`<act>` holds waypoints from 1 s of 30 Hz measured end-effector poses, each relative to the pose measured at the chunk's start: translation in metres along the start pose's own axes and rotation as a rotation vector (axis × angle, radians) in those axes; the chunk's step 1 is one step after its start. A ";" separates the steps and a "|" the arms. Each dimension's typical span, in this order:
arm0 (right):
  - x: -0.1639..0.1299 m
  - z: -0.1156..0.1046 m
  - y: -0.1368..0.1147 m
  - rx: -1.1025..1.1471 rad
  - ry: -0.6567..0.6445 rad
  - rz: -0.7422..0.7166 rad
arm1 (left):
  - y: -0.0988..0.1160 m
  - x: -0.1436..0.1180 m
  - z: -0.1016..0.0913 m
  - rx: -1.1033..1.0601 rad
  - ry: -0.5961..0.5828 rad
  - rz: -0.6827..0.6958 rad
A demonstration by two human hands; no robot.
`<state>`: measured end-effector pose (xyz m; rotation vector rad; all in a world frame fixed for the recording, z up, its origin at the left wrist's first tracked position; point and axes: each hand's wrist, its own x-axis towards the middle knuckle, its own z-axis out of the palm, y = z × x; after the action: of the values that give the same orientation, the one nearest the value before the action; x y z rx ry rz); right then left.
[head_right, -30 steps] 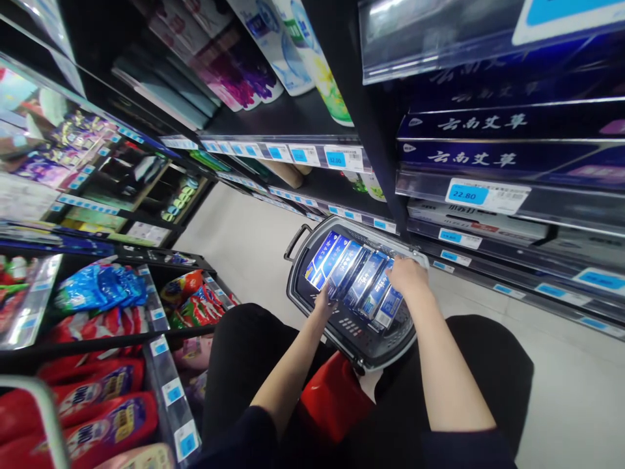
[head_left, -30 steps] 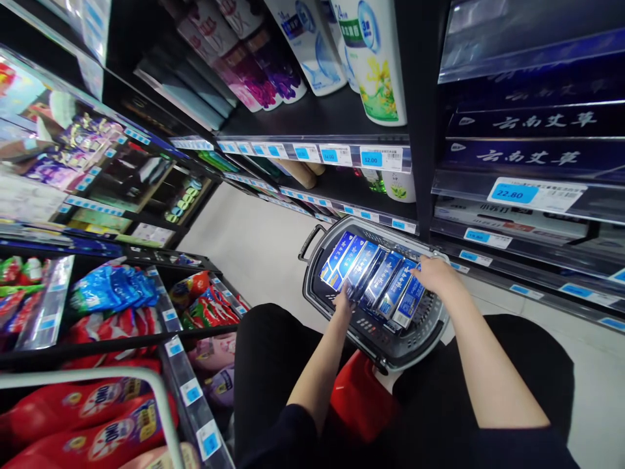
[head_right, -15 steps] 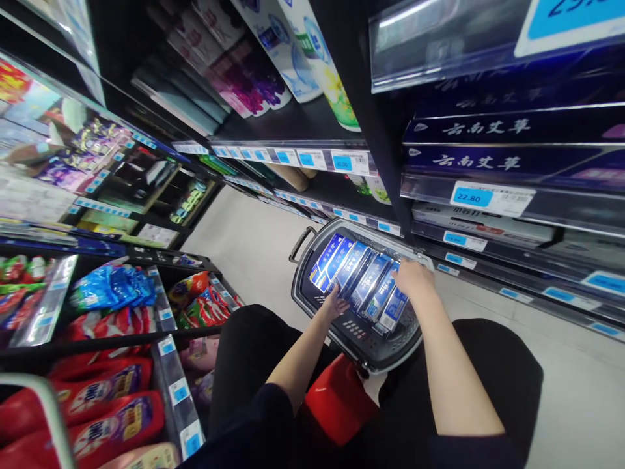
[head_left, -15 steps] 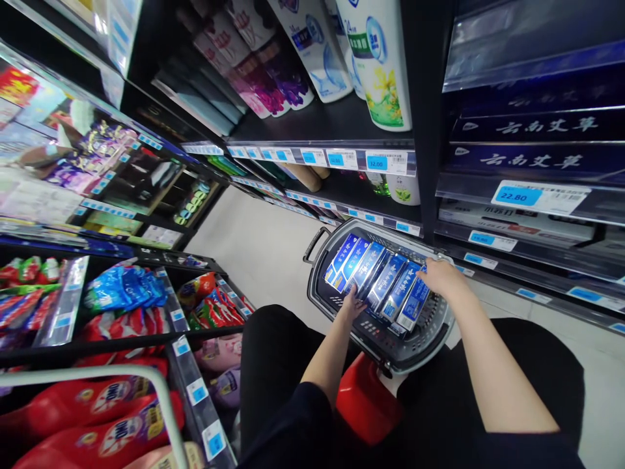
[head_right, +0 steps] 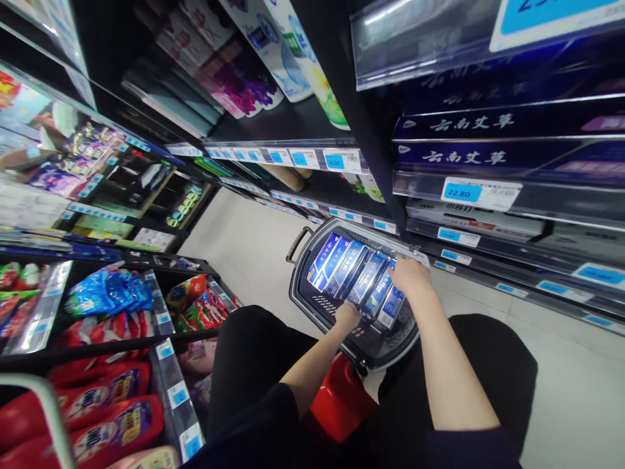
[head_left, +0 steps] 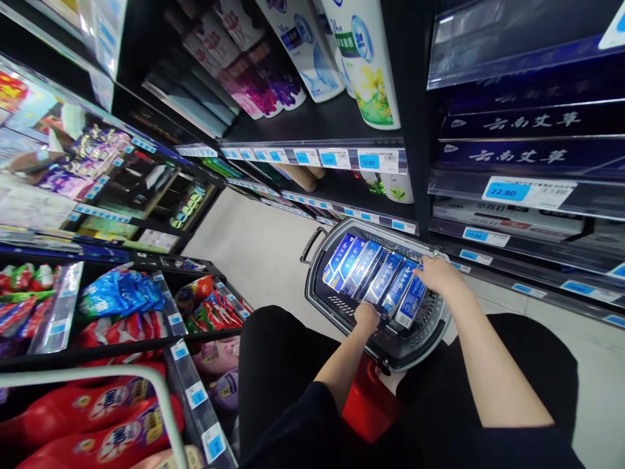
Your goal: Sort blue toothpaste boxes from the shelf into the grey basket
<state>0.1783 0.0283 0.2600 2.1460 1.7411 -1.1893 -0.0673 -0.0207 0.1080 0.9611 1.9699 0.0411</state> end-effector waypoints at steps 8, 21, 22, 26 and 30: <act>-0.004 -0.004 -0.003 -0.003 -0.009 0.014 | 0.026 0.007 0.004 0.528 -0.065 0.571; 0.002 -0.005 -0.005 -0.004 -0.019 0.009 | 0.030 -0.007 0.002 0.658 -0.073 0.547; 0.003 -0.004 -0.005 -0.007 -0.018 0.005 | 0.028 -0.011 -0.002 0.642 -0.086 0.564; 0.004 -0.003 -0.004 -0.019 -0.006 0.000 | 0.015 -0.030 -0.024 0.585 -0.147 0.632; 0.006 0.000 -0.003 -0.018 -0.014 0.007 | 0.006 -0.049 -0.048 0.471 -0.190 0.627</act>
<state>0.1757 0.0344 0.2571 2.1271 1.7300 -1.1792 -0.0855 -0.0321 0.1739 1.7932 1.4622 -0.1635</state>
